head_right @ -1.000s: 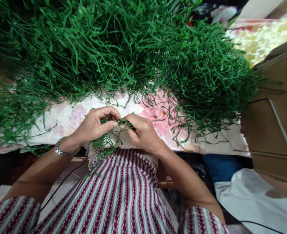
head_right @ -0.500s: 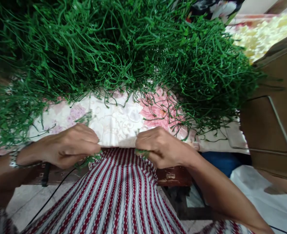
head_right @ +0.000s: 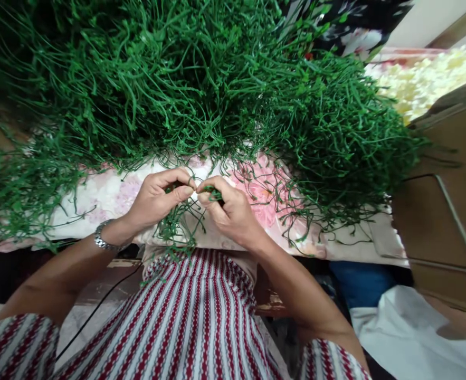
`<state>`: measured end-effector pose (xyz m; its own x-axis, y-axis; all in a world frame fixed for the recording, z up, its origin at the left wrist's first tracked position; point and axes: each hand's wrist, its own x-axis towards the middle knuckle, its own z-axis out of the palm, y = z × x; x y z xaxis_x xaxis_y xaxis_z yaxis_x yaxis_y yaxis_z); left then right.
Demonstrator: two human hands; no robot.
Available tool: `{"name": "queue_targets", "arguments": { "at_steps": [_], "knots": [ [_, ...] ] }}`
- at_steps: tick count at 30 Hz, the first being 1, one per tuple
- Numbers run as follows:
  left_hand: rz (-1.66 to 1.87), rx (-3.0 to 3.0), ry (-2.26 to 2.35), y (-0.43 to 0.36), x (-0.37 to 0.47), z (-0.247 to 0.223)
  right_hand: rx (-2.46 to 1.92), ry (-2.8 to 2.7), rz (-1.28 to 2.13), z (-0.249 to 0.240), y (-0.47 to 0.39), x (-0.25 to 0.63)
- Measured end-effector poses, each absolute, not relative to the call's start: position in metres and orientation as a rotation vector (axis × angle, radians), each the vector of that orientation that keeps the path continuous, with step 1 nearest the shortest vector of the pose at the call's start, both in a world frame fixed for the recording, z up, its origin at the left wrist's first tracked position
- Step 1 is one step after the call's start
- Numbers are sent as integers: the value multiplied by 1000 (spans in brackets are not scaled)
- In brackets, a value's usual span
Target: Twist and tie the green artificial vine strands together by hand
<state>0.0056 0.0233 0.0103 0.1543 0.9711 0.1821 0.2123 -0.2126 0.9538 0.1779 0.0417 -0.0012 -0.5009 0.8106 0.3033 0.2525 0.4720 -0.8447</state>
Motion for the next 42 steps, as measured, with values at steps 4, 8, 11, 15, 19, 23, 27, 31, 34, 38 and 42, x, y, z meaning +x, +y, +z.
{"name": "queue_targets", "arguments": {
  "at_steps": [4,8,11,15,19,23,27,31,34,38,42],
  "knots": [
    [1254,1526,1154,23,5,1,-846,-1905,1162,-14,41,164],
    [1247,1375,1109,22,4,0,-795,-1812,1333,-17,38,160],
    [1239,1301,1086,22,3,3,-782,-1780,1402,-15,37,160],
    [1188,1304,1089,22,4,7,-787,-1742,1441,-14,34,160],
    [1211,1139,1085,20,8,4,-781,-1750,1400,-17,32,161],
    [1293,901,928,16,9,-1,-762,-1738,1393,-20,30,159],
    [1239,818,758,10,8,-2,-717,-1640,1470,-22,25,155],
    [1227,751,726,11,7,-1,-665,-1750,1457,-22,21,154],
    [1228,762,771,17,6,0,-641,-1837,1395,-20,22,156],
    [1241,856,842,23,1,4,-727,-1754,1075,-16,28,162],
    [1271,942,846,24,-5,8,-870,-1362,726,-11,38,169]
  ]
}}
